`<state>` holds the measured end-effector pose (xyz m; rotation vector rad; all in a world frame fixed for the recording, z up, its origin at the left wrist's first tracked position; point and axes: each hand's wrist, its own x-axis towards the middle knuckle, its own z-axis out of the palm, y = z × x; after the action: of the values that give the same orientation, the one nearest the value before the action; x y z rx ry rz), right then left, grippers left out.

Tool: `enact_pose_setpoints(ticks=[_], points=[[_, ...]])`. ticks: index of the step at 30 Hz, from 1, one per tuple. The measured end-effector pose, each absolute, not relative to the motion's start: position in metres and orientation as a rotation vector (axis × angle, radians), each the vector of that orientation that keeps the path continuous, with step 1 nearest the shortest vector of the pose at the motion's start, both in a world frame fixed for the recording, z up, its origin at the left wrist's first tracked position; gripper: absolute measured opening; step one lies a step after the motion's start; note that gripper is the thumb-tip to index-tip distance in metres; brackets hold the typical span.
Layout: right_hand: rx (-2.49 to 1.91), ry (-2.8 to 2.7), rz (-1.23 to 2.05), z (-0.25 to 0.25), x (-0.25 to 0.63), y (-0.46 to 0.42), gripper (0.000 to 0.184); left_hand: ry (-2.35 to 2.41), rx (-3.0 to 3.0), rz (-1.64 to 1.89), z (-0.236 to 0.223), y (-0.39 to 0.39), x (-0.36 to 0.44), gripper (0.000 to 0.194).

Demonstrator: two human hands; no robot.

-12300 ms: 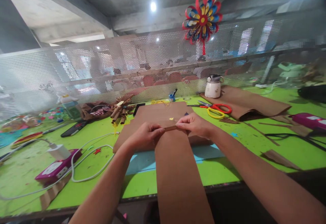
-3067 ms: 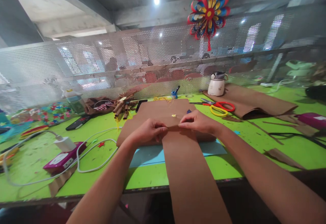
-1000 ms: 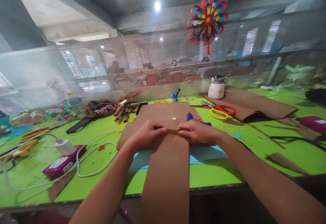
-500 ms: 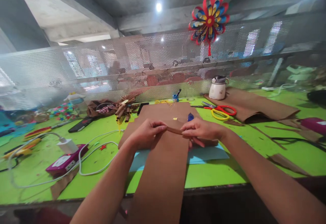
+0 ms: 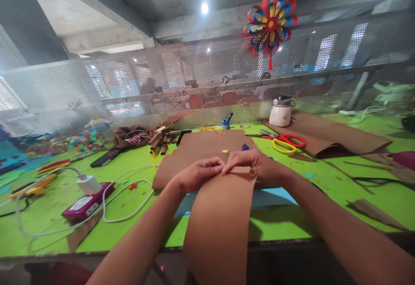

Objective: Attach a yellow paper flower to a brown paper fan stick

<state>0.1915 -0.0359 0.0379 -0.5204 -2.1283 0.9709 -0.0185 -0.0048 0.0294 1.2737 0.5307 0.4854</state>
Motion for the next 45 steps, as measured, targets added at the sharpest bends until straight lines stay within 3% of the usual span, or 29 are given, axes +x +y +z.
enact_pose_setpoints(ticks=[5,10,14,21,29,37,45], points=[[-0.561,-2.107,0.871,0.042,0.194,-0.036,0.026,0.537,1.316,0.427,0.026,-0.006,-0.013,0.029],[-0.736,-2.209,1.045,0.04,0.191,-0.035,0.034,0.695,1.289,0.691,0.03,0.002,-0.016,0.031],[-0.839,-2.213,1.008,0.033,0.187,-0.03,0.033,0.712,1.38,0.68,0.036,0.0,-0.018,0.04],[-1.094,-2.005,0.792,0.021,0.181,-0.019,0.03,0.948,1.778,0.646,0.031,-0.001,-0.014,0.026],[-1.026,-1.788,0.963,0.022,0.19,-0.014,0.024,0.965,1.71,0.895,0.03,0.006,-0.018,0.022],[-0.923,-1.501,1.143,0.02,0.19,-0.012,0.028,0.926,1.804,0.915,0.029,0.01,-0.02,0.018],[-1.016,-1.548,1.011,0.018,0.192,-0.009,0.023,0.937,2.043,0.921,0.035,0.004,-0.017,0.014]])
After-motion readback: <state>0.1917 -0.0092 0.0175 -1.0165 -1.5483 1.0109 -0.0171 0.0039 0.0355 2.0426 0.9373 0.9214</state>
